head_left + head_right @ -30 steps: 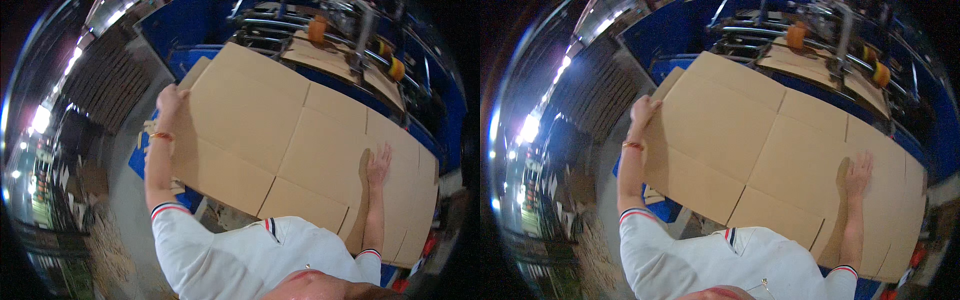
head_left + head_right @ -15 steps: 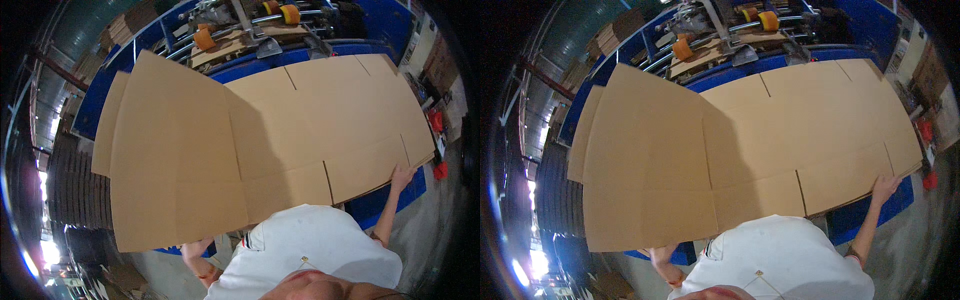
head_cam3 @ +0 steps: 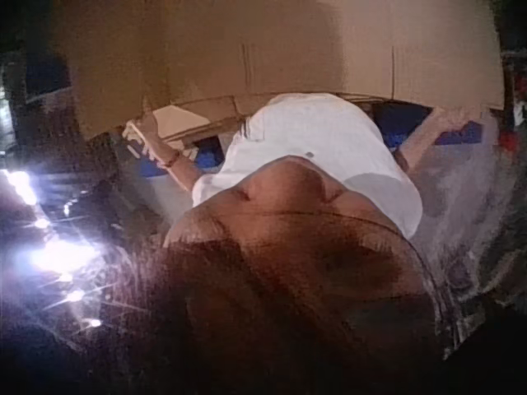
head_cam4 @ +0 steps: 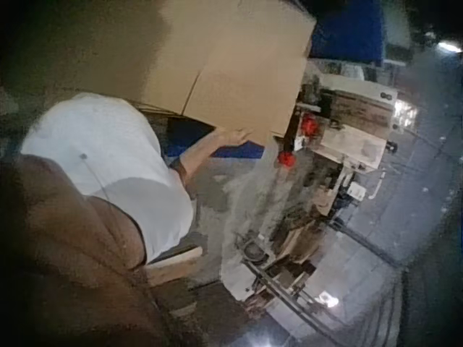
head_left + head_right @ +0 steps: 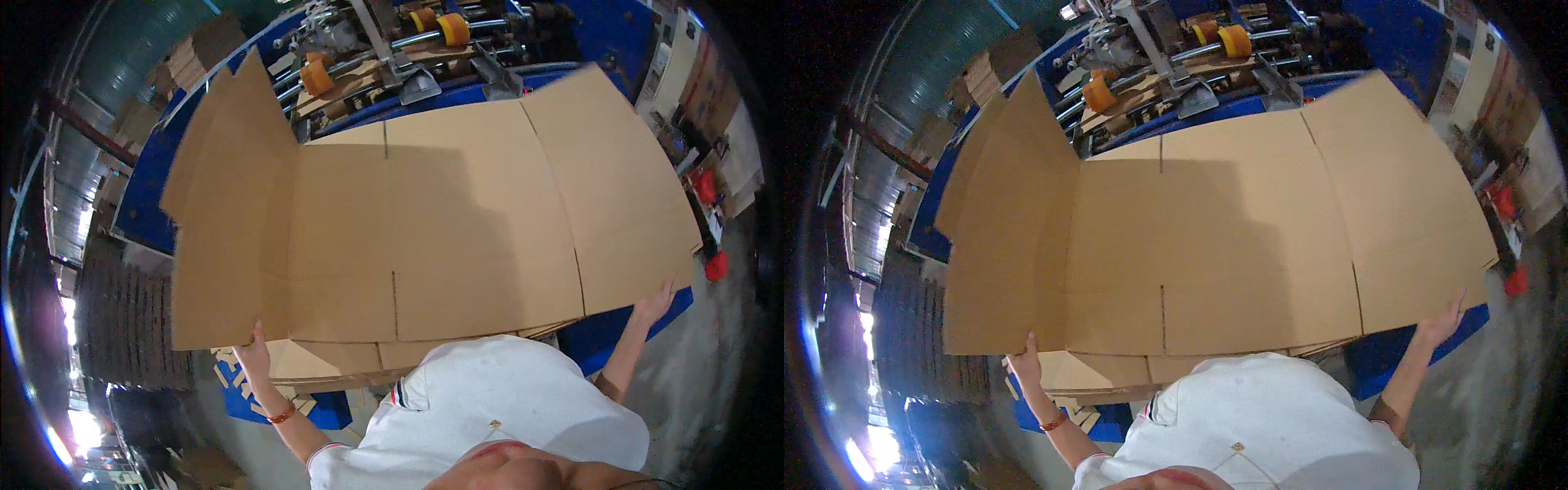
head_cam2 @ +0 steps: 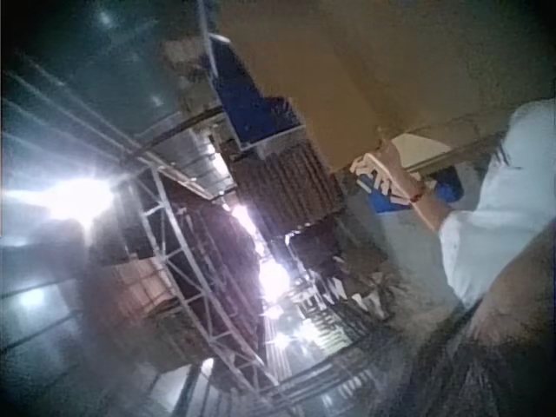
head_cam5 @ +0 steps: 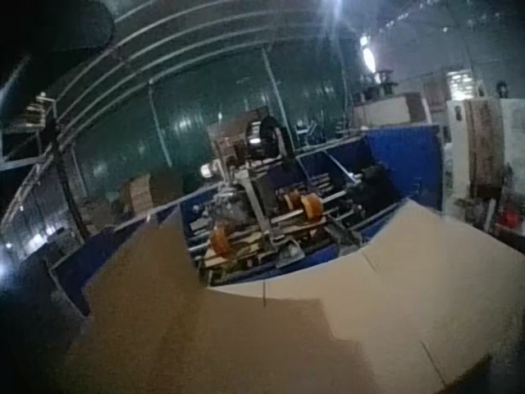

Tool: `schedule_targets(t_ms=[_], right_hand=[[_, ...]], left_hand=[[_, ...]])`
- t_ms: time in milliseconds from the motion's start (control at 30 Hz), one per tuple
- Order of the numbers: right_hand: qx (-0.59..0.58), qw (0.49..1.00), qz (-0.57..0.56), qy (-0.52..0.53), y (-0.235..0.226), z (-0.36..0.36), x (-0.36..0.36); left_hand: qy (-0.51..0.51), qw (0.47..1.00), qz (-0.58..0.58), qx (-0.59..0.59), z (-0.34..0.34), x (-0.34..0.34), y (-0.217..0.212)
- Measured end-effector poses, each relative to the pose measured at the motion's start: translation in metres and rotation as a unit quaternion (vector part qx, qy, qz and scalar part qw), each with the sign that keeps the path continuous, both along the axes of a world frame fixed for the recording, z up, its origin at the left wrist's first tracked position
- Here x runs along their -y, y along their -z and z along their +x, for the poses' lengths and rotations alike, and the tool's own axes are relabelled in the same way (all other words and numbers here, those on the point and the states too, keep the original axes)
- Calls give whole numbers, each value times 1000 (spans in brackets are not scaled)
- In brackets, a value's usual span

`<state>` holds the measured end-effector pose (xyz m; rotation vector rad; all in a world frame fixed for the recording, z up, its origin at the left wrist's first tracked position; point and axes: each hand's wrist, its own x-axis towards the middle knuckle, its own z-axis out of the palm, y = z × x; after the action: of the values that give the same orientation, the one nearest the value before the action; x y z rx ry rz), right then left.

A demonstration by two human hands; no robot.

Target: The person repeatedly picks up flat cardboard sheets from a conveyor, aligns them, and stacks them into a growing pile. The sheets are handled one at a time and placed on top of the previous ones.

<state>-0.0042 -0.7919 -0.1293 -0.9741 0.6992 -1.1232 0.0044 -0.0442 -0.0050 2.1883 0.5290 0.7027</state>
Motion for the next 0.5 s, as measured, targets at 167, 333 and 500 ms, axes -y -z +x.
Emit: schedule_targets(t_ms=[167, 333, 500], right_hand=[[-142, 906, -387, -94, -35, 35, -97], [-10, 732, -668, -135, -74, 91, -142], [-28, 575, -780, -244, -35, 92, -177]], left_hand=[[5, 996, -70, 64, 15, 33, 23], [147, 982, -58, 103, 34, 87, 72], [400, 837, 363, -81, 49, 149, 96]])
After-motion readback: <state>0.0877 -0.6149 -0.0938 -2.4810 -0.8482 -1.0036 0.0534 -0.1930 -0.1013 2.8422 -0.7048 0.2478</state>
